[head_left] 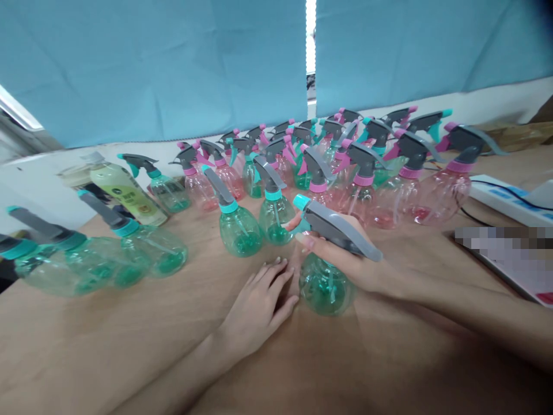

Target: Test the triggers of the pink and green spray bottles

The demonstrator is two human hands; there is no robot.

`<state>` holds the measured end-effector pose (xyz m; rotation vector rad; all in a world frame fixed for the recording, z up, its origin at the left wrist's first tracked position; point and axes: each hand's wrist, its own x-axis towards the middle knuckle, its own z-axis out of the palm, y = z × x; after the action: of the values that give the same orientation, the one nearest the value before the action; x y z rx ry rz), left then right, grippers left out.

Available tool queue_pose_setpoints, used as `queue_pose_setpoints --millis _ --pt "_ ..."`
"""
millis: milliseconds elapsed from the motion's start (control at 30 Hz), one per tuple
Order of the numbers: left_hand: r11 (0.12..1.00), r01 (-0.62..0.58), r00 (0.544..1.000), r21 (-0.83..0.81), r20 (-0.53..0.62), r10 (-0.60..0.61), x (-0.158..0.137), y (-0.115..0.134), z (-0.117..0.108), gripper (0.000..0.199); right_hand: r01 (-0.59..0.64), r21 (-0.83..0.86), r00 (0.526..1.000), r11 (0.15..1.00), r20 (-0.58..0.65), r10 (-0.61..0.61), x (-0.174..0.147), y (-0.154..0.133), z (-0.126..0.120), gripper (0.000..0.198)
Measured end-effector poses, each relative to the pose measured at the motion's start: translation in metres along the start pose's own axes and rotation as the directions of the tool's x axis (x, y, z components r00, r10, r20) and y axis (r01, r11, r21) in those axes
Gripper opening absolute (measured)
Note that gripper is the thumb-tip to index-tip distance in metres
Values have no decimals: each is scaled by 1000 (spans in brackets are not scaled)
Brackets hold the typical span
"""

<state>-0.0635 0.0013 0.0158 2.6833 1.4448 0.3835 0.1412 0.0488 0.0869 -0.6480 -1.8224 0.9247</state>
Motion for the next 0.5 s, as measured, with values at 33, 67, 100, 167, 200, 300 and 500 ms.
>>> queue_pose_setpoints --millis 33,67,100,167,200,300,500 --pt "1000 2 1000 2 1 -2 0 0 0 39 -2 4 1000 1000 -7 2 0 0 0 7" --pt "1000 3 1000 5 1 -3 0 0 0 39 -4 6 1000 1000 -14 5 0 -1 0 8" --pt "1000 2 1000 8 1 -2 0 -1 1 39 -6 4 1000 1000 -17 6 0 -1 1 8" --pt "1000 -5 1000 11 1 5 0 -1 1 41 -6 -3 1000 1000 -20 6 1 0 1 9" --pt "1000 -9 1000 10 1 9 0 -1 1 42 -7 -2 1000 1000 -19 7 1 0 1 9" --pt "1000 -13 1000 7 10 13 0 -1 0 45 -18 12 1000 1000 -3 18 1 2 0 11" --pt "1000 5 1000 -2 21 -4 -2 1 1 47 -15 47 1000 999 8 15 0 7 1 13"
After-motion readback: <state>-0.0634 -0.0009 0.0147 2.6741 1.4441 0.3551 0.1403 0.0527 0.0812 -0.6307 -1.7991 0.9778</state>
